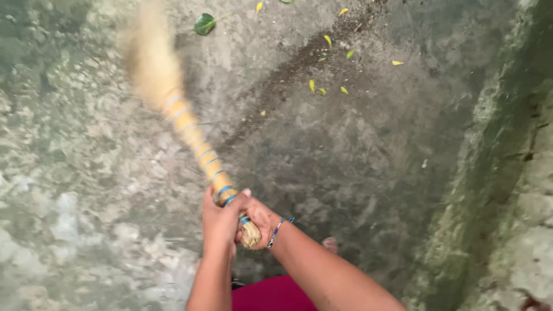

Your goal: The person sweeps a concrete floor by hand using a bundle broom, gathering leaves and debris into a pile.

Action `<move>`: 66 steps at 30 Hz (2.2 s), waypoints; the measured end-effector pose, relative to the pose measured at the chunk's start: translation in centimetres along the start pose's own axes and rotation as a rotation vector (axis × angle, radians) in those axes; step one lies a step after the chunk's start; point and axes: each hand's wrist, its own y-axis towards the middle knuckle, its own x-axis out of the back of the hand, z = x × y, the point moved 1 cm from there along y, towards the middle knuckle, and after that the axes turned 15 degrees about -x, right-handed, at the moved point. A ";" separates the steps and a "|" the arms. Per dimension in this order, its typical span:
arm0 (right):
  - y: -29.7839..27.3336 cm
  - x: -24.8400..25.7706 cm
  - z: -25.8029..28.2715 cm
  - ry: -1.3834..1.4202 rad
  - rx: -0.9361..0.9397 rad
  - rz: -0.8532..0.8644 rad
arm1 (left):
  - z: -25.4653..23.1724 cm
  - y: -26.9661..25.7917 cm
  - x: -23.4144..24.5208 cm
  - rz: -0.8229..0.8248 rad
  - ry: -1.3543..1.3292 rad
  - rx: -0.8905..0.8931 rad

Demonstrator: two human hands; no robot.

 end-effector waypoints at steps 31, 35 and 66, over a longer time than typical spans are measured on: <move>-14.3 4.0 8.9 0.034 0.087 -0.210 | 2.2 -0.2 -17.2 0.001 0.341 0.037; -13.6 7.5 9.7 0.155 0.298 -0.186 | 5.0 4.0 -18.5 0.350 0.771 0.027; 19.3 -17.0 7.7 0.446 0.218 -0.255 | -4.4 26.2 13.1 0.270 0.117 0.184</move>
